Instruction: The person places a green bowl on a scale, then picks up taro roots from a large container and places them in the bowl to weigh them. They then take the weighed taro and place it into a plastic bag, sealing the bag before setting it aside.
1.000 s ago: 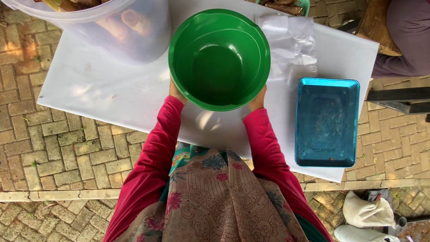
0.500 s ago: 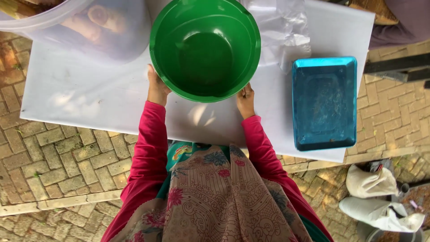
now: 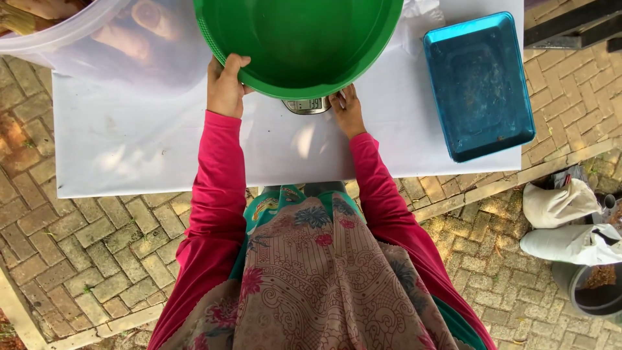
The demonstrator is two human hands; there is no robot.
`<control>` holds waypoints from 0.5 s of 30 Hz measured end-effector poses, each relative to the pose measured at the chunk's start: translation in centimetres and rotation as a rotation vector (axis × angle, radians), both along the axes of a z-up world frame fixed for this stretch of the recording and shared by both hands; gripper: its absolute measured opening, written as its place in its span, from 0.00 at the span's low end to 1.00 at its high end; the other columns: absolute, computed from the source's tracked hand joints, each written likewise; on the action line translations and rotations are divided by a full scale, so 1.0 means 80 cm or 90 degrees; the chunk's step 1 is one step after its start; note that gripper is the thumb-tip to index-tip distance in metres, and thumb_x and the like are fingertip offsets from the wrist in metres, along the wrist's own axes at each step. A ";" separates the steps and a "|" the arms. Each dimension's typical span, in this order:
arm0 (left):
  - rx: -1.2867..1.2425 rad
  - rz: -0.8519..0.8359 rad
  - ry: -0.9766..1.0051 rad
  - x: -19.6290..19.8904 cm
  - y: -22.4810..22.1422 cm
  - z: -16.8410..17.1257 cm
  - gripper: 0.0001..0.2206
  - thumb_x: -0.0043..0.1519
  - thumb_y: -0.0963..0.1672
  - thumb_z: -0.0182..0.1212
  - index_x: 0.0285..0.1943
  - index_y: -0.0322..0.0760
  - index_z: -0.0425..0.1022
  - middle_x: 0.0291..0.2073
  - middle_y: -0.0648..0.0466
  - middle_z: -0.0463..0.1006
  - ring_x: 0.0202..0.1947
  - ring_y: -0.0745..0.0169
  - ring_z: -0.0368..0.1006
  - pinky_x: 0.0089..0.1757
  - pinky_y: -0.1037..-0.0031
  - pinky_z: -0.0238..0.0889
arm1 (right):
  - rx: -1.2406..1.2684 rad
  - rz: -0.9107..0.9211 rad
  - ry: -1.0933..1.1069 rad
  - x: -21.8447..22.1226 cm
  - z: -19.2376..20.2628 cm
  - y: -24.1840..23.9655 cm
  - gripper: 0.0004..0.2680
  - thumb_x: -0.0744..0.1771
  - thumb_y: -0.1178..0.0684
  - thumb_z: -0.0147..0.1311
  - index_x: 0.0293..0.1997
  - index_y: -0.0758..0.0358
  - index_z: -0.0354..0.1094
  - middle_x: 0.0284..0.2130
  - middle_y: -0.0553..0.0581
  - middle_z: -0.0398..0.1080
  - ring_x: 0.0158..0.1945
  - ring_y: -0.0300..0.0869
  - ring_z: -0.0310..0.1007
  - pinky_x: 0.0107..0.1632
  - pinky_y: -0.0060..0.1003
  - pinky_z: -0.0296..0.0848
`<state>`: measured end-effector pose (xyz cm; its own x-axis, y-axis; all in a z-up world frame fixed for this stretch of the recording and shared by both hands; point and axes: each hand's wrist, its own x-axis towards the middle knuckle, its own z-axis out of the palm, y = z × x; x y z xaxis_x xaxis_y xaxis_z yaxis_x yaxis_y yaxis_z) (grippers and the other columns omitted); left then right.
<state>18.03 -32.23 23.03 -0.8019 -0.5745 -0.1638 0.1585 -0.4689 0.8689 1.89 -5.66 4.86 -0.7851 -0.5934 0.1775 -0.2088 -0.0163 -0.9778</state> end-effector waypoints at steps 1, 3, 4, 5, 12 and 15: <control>0.000 -0.006 0.002 0.006 0.002 0.008 0.13 0.62 0.43 0.59 0.54 0.34 0.69 0.43 0.51 0.76 0.36 0.61 0.77 0.33 0.64 0.79 | 0.000 -0.006 0.002 0.010 0.000 -0.001 0.15 0.71 0.65 0.52 0.67 0.66 0.59 0.58 0.53 0.62 0.59 0.41 0.69 0.61 0.35 0.73; -0.014 -0.013 0.050 0.013 0.002 0.027 0.12 0.63 0.43 0.59 0.53 0.33 0.68 0.42 0.50 0.77 0.34 0.61 0.78 0.33 0.64 0.78 | -0.047 -0.023 -0.029 0.022 0.003 -0.007 0.15 0.72 0.65 0.51 0.68 0.65 0.58 0.57 0.53 0.61 0.59 0.40 0.68 0.62 0.35 0.72; -0.014 -0.016 0.053 0.016 0.003 0.026 0.12 0.63 0.43 0.59 0.53 0.33 0.68 0.42 0.50 0.77 0.34 0.61 0.78 0.33 0.64 0.78 | -0.048 -0.026 -0.027 0.026 0.000 -0.008 0.15 0.72 0.65 0.51 0.68 0.65 0.58 0.57 0.53 0.61 0.59 0.40 0.68 0.62 0.35 0.72; -0.017 -0.017 0.063 0.020 0.004 0.026 0.12 0.63 0.42 0.59 0.53 0.33 0.68 0.41 0.51 0.77 0.34 0.61 0.78 0.34 0.65 0.77 | -0.031 -0.056 -0.025 0.031 -0.002 -0.009 0.16 0.71 0.66 0.51 0.68 0.65 0.59 0.56 0.53 0.62 0.57 0.40 0.69 0.60 0.35 0.73; -0.040 -0.003 0.083 0.037 0.007 0.033 0.11 0.64 0.42 0.59 0.53 0.33 0.69 0.39 0.52 0.77 0.32 0.63 0.75 0.32 0.68 0.75 | 0.015 -0.096 0.015 0.039 0.006 -0.014 0.19 0.70 0.67 0.52 0.71 0.62 0.58 0.58 0.52 0.64 0.56 0.40 0.72 0.57 0.34 0.75; -0.036 0.010 0.080 0.040 0.011 0.042 0.12 0.63 0.42 0.59 0.54 0.33 0.68 0.41 0.52 0.77 0.34 0.63 0.77 0.33 0.65 0.77 | 0.008 -0.098 0.033 0.041 0.006 -0.015 0.20 0.70 0.67 0.51 0.72 0.62 0.56 0.61 0.53 0.62 0.57 0.41 0.72 0.57 0.34 0.76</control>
